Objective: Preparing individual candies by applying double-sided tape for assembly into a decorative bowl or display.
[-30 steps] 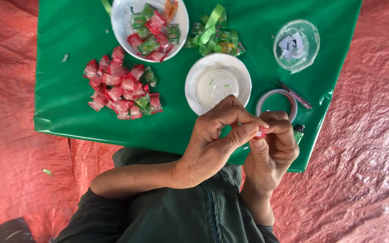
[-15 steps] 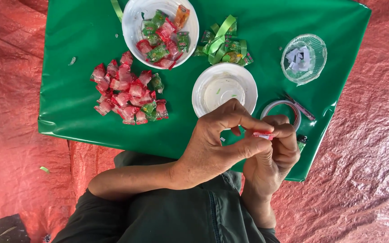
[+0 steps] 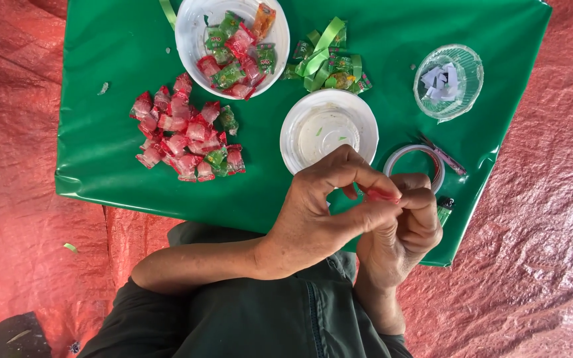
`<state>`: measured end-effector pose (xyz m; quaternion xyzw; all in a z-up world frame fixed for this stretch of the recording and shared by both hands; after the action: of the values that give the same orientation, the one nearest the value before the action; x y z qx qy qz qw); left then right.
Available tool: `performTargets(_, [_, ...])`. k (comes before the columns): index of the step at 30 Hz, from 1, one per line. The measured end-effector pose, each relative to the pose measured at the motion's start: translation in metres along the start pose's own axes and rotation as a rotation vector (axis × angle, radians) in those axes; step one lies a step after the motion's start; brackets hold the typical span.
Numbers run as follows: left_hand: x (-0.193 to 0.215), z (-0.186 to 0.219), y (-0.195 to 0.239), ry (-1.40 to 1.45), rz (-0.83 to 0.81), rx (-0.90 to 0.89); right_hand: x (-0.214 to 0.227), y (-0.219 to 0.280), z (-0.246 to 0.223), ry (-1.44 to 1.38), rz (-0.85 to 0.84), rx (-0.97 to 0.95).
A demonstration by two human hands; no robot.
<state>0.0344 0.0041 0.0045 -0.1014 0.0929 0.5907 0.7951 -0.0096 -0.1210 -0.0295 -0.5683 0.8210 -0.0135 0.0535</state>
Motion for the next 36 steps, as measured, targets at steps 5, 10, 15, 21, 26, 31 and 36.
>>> performTargets(5, [-0.004,-0.001,-0.005,0.027,0.025,-0.016,0.001,0.003,-0.004,0.041,0.010,-0.024])
performTargets(10, [-0.004,-0.005,-0.006,0.093,0.004,0.024,0.005,-0.001,0.000,-0.026,-0.020,-0.029])
performTargets(15, [-0.005,-0.015,-0.005,0.170,0.030,0.059,0.004,-0.004,0.001,-0.257,-0.086,-0.101])
performTargets(21, [-0.008,-0.011,0.000,-0.017,-0.102,0.021,0.006,-0.004,0.003,-0.444,-0.013,-0.085])
performTargets(26, [-0.008,-0.008,0.003,0.028,-0.064,0.000,0.007,-0.001,0.001,-0.366,-0.016,-0.068])
performTargets(31, [-0.006,0.000,0.003,-0.111,-0.079,-0.075,0.007,0.000,-0.001,-0.276,-0.013,-0.044])
performTargets(36, [-0.004,0.010,0.004,-0.068,-0.015,-0.068,0.016,-0.010,-0.010,-0.069,-0.003,0.051])
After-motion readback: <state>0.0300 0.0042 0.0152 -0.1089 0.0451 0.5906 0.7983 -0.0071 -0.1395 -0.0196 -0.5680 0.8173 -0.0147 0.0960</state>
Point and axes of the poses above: each hand's wrist, its own y-axis away from the middle knuckle, its own x-axis out of the back of the hand, z = x × y, the point moved 1 cm from there along -y, towards the middle knuckle, and after that the axes turned 3 degrees about -x, right-handed, at the moved point
